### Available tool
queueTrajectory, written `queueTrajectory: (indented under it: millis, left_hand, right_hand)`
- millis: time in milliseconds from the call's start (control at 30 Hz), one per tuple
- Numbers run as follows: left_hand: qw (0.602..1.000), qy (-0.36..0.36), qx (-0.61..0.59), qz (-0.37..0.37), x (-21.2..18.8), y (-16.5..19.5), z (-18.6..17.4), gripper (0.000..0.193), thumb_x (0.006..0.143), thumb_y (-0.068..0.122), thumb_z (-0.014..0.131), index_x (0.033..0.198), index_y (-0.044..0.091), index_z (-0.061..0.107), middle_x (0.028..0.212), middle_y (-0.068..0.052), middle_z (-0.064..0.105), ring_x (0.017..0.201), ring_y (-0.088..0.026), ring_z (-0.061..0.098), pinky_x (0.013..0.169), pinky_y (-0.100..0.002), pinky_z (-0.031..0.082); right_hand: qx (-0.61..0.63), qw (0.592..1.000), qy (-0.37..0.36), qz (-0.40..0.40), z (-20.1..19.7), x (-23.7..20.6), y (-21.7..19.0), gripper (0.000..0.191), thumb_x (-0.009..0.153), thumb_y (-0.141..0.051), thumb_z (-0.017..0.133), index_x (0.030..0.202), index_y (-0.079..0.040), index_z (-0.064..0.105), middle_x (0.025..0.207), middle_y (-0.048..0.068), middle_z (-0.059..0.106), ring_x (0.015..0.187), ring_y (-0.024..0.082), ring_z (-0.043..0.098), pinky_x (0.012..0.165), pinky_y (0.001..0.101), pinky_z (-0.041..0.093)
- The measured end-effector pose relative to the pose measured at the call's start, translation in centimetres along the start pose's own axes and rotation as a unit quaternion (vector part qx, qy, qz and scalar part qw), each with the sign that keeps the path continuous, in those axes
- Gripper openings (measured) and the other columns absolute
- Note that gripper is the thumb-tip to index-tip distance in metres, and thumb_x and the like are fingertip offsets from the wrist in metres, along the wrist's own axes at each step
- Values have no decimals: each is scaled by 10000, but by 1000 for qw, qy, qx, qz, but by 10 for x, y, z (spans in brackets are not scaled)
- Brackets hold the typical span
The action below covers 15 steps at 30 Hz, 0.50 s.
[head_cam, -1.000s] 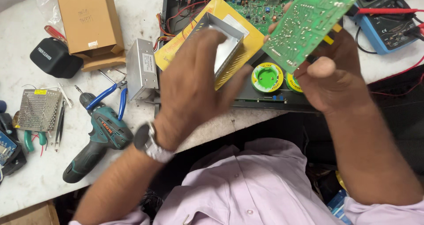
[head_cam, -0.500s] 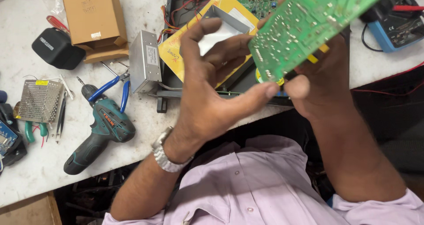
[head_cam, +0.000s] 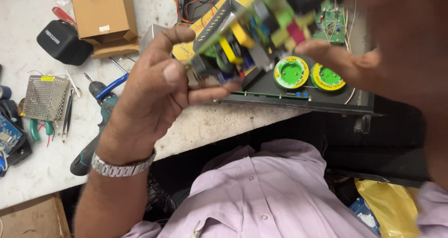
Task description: The person uses a multimeter to test a green circuit board, then writes down the readings on a small cardboard box. The person repeats the testing and recording process multiple times. Finally, the person removes the circuit board from a metal enclosure.
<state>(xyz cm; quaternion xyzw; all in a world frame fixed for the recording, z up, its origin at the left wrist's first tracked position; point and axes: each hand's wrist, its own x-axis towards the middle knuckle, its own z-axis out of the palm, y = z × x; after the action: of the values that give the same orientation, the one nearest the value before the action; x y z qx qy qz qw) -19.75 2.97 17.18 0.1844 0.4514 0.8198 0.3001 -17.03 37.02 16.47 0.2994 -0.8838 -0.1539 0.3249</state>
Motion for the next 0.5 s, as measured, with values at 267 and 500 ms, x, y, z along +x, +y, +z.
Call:
queueTrajectory:
  millis: [267, 500]
  left_hand:
    - [999, -17, -27, -38, -6, -5, -3, 722, 957, 294, 720, 1437, -25, 283, 1277, -423, 567, 1125, -448, 699, 994, -482, 558]
    - [997, -21, -18, -66, 0, -8, -13, 644, 951, 290, 715, 1385, 11, 329, 1178, -383, 629, 1060, -423, 721, 970, -498, 588]
  right_hand:
    - [144, 965, 74, -206, -72, 60, 16, 544, 828, -98, 840, 1299, 41, 605, 1274, 258, 624, 1078, 335, 681, 842, 418, 589]
    - [143, 968, 59, -198, -75, 72, 10, 515, 868, -148, 841, 1294, 60, 640, 1149, 178, 687, 968, 266, 696, 765, 356, 567]
